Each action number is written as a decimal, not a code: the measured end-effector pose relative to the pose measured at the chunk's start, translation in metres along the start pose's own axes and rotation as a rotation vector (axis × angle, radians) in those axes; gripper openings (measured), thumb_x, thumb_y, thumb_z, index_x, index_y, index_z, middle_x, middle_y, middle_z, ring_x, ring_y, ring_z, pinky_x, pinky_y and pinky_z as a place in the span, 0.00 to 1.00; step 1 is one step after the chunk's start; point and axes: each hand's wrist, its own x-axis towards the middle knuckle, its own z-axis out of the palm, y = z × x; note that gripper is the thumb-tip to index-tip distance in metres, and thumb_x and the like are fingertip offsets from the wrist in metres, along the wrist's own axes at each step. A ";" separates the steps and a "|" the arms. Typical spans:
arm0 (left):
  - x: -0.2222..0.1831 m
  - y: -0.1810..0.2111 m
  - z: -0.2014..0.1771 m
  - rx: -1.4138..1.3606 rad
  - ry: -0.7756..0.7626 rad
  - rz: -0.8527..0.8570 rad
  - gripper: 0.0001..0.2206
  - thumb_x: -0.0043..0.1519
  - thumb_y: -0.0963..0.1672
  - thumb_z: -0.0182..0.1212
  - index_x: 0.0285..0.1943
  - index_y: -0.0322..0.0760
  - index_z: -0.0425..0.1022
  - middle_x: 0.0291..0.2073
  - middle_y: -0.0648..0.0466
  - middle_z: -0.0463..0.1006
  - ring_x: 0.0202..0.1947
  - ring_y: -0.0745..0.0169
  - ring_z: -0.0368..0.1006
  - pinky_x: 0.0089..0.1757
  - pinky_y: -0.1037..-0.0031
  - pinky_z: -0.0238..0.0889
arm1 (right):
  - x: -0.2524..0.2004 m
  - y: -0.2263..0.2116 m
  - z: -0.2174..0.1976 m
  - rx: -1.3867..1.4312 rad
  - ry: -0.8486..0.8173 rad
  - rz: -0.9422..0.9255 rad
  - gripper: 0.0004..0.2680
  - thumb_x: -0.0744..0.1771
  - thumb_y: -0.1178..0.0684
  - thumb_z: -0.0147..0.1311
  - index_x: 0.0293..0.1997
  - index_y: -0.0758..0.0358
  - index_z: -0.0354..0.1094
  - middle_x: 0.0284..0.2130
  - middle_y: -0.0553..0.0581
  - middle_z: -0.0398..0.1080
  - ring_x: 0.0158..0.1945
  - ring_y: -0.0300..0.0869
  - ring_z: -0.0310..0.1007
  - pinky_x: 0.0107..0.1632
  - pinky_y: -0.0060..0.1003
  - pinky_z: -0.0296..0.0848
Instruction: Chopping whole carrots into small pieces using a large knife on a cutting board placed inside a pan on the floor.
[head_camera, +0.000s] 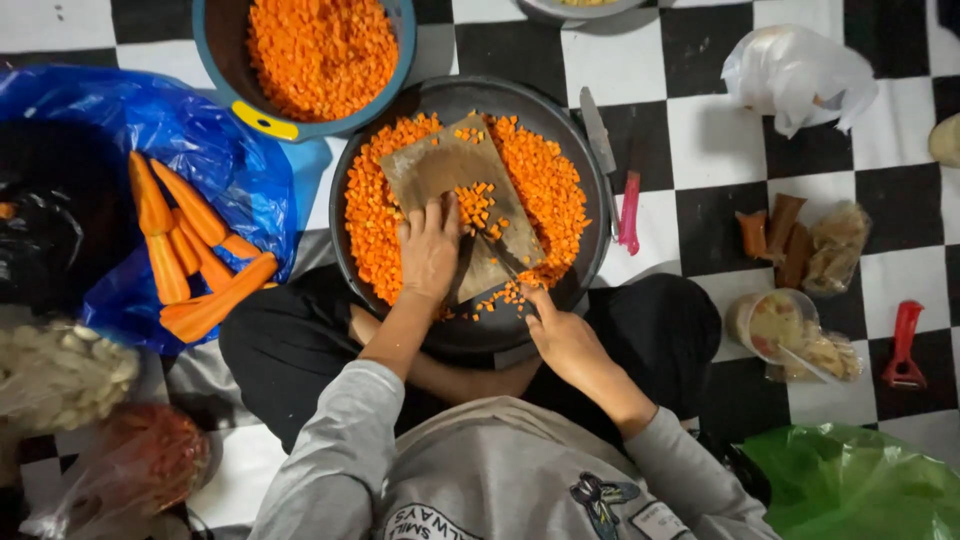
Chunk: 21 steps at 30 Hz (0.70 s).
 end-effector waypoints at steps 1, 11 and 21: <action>0.002 -0.002 0.010 0.003 0.012 0.002 0.23 0.66 0.48 0.54 0.70 0.39 0.67 0.56 0.43 0.66 0.45 0.42 0.62 0.42 0.58 0.53 | -0.001 -0.001 -0.002 -0.001 0.011 -0.005 0.15 0.70 0.44 0.40 0.66 0.36 0.49 0.38 0.70 0.77 0.48 0.62 0.77 0.50 0.55 0.74; -0.001 -0.010 -0.014 0.063 -0.303 -0.043 0.31 0.68 0.54 0.49 0.76 0.34 0.56 0.62 0.46 0.60 0.53 0.47 0.59 0.49 0.59 0.50 | -0.005 -0.036 -0.007 0.097 0.043 -0.044 0.17 0.71 0.46 0.38 0.69 0.38 0.47 0.48 0.73 0.73 0.53 0.63 0.74 0.55 0.55 0.71; -0.010 -0.005 -0.008 0.053 -0.251 -0.011 0.21 0.68 0.48 0.49 0.70 0.36 0.64 0.58 0.50 0.60 0.50 0.49 0.57 0.44 0.62 0.49 | 0.020 -0.028 0.004 -0.041 0.071 -0.111 0.15 0.71 0.48 0.37 0.69 0.45 0.47 0.36 0.71 0.76 0.42 0.64 0.78 0.45 0.57 0.74</action>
